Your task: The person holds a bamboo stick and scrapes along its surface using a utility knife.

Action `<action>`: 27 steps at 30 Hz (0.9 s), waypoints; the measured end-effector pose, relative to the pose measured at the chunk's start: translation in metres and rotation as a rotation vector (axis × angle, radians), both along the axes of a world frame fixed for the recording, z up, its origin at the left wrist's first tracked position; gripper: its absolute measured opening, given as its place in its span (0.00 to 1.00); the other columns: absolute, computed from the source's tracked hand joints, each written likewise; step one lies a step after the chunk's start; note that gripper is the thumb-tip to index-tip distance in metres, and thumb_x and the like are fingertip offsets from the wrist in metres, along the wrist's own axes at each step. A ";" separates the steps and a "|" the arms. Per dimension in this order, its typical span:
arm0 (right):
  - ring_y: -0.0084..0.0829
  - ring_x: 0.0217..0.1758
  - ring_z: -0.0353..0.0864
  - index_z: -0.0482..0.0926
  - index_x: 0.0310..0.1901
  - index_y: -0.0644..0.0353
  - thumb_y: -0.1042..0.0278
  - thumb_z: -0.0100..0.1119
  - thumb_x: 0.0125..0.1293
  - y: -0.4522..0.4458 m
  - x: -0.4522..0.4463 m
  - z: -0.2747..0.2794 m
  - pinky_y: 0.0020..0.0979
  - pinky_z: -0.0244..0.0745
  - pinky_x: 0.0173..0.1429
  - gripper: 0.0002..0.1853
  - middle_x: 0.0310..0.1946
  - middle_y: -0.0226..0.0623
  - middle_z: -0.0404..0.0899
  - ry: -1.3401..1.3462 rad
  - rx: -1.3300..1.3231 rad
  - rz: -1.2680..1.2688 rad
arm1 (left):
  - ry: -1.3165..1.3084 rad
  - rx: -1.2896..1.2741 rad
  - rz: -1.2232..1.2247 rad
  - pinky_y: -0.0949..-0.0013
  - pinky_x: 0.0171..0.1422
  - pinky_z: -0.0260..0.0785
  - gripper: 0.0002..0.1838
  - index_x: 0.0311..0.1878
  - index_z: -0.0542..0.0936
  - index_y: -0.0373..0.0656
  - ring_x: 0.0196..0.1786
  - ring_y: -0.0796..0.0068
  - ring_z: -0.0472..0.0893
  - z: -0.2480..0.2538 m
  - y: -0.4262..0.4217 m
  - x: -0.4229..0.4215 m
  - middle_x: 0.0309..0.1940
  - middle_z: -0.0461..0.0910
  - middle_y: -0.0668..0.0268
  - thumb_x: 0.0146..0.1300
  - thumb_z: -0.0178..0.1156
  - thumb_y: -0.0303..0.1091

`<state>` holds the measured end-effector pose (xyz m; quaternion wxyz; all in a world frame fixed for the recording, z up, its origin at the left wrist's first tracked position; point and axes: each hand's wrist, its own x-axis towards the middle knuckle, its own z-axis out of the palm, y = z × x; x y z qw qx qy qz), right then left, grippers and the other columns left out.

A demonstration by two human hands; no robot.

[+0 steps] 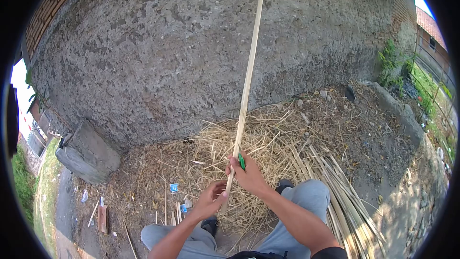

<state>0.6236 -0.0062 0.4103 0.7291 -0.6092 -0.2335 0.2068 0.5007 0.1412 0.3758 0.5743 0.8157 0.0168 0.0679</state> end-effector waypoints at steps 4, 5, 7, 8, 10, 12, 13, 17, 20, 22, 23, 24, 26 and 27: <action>0.13 0.20 0.64 0.70 0.51 0.61 0.64 0.42 0.78 -0.001 -0.004 0.010 0.19 0.62 0.26 0.11 0.29 0.30 0.80 0.048 0.014 0.110 | 0.111 -0.315 -0.123 0.72 0.43 0.74 0.17 0.61 0.67 0.35 0.39 0.76 0.82 0.000 -0.014 -0.004 0.41 0.81 0.60 0.75 0.49 0.35; 0.14 0.18 0.64 0.72 0.53 0.61 0.63 0.44 0.78 0.000 -0.001 0.005 0.20 0.61 0.22 0.12 0.29 0.33 0.80 0.121 0.063 0.151 | 0.156 -0.305 -0.068 0.74 0.39 0.72 0.16 0.58 0.70 0.35 0.35 0.79 0.79 0.002 -0.013 -0.007 0.36 0.79 0.63 0.75 0.49 0.35; 0.14 0.18 0.65 0.74 0.53 0.62 0.61 0.49 0.76 0.000 0.005 -0.002 0.20 0.60 0.22 0.14 0.31 0.33 0.81 0.080 -0.021 0.122 | 0.083 -0.346 0.070 0.77 0.31 0.65 0.14 0.54 0.75 0.33 0.27 0.84 0.70 0.006 -0.019 -0.010 0.24 0.73 0.71 0.75 0.50 0.34; 0.13 0.19 0.66 0.75 0.53 0.64 0.59 0.54 0.74 -0.001 0.006 -0.002 0.19 0.60 0.21 0.16 0.33 0.34 0.83 0.039 -0.100 0.092 | 0.085 -0.349 0.072 0.77 0.31 0.65 0.14 0.54 0.75 0.33 0.27 0.84 0.70 0.008 -0.019 -0.011 0.24 0.73 0.71 0.75 0.50 0.34; 0.12 0.19 0.67 0.79 0.54 0.64 0.58 0.60 0.70 0.001 0.004 -0.001 0.20 0.60 0.21 0.19 0.30 0.31 0.82 0.178 0.057 -0.022 | -0.020 -0.116 0.237 0.77 0.32 0.64 0.13 0.53 0.76 0.33 0.27 0.85 0.69 0.012 -0.014 -0.013 0.25 0.73 0.71 0.74 0.50 0.32; 0.11 0.19 0.67 0.80 0.55 0.63 0.59 0.63 0.68 -0.001 0.011 0.000 0.20 0.59 0.20 0.19 0.26 0.28 0.81 0.100 0.022 -0.171 | -0.020 -0.129 0.235 0.77 0.32 0.64 0.13 0.52 0.78 0.32 0.28 0.86 0.70 0.018 -0.010 -0.015 0.24 0.73 0.71 0.74 0.51 0.31; 0.11 0.19 0.67 0.80 0.55 0.63 0.59 0.63 0.68 -0.002 0.012 0.001 0.20 0.59 0.20 0.19 0.26 0.28 0.81 0.103 0.020 -0.172 | -0.004 -0.126 0.226 0.77 0.32 0.64 0.13 0.52 0.78 0.32 0.28 0.86 0.69 0.019 -0.009 -0.016 0.24 0.73 0.71 0.74 0.51 0.31; 0.13 0.25 0.73 0.81 0.50 0.69 0.64 0.70 0.62 -0.002 0.013 0.005 0.19 0.64 0.25 0.20 0.29 0.30 0.81 0.113 0.069 -0.283 | 0.042 -0.156 0.195 0.77 0.32 0.63 0.12 0.50 0.79 0.32 0.27 0.87 0.68 0.015 -0.010 -0.016 0.23 0.72 0.71 0.74 0.51 0.31; 0.15 0.29 0.76 0.81 0.50 0.69 0.65 0.71 0.61 -0.001 0.015 0.006 0.18 0.68 0.29 0.20 0.31 0.32 0.83 0.121 0.065 -0.302 | 0.015 -0.094 0.201 0.77 0.31 0.62 0.12 0.49 0.79 0.32 0.26 0.87 0.68 0.014 -0.012 -0.017 0.23 0.72 0.72 0.73 0.51 0.30; 0.16 0.30 0.77 0.80 0.50 0.71 0.66 0.71 0.60 0.001 0.018 0.000 0.18 0.69 0.30 0.21 0.33 0.34 0.84 0.090 0.043 -0.308 | -0.008 -0.069 0.221 0.77 0.30 0.62 0.11 0.47 0.79 0.33 0.26 0.87 0.67 0.013 -0.014 -0.017 0.22 0.72 0.72 0.73 0.52 0.30; 0.16 0.30 0.77 0.80 0.49 0.71 0.67 0.71 0.60 0.002 0.019 -0.002 0.18 0.70 0.30 0.20 0.33 0.35 0.84 0.068 0.018 -0.314 | -0.033 -0.043 0.242 0.77 0.29 0.62 0.10 0.46 0.79 0.34 0.25 0.87 0.67 0.012 -0.014 -0.017 0.21 0.72 0.73 0.72 0.52 0.29; 0.16 0.29 0.77 0.80 0.49 0.72 0.67 0.71 0.60 0.003 0.020 -0.005 0.19 0.70 0.30 0.19 0.33 0.36 0.84 0.048 -0.007 -0.320 | -0.031 -0.044 0.243 0.77 0.29 0.62 0.10 0.46 0.79 0.34 0.25 0.87 0.67 0.012 -0.014 -0.017 0.21 0.72 0.73 0.72 0.52 0.29; 0.17 0.29 0.77 0.81 0.47 0.72 0.67 0.71 0.60 0.002 0.019 -0.003 0.19 0.70 0.31 0.18 0.32 0.36 0.84 0.131 0.069 -0.308 | -0.030 0.067 0.263 0.76 0.27 0.62 0.08 0.44 0.79 0.35 0.23 0.87 0.69 0.011 -0.012 -0.017 0.20 0.74 0.70 0.71 0.54 0.28; 0.17 0.29 0.77 0.81 0.45 0.72 0.68 0.71 0.61 0.001 0.018 -0.001 0.19 0.70 0.31 0.17 0.31 0.36 0.84 0.213 0.148 -0.298 | -0.032 0.066 0.261 0.76 0.27 0.62 0.08 0.44 0.79 0.35 0.23 0.87 0.69 0.012 -0.013 -0.017 0.20 0.74 0.70 0.71 0.54 0.28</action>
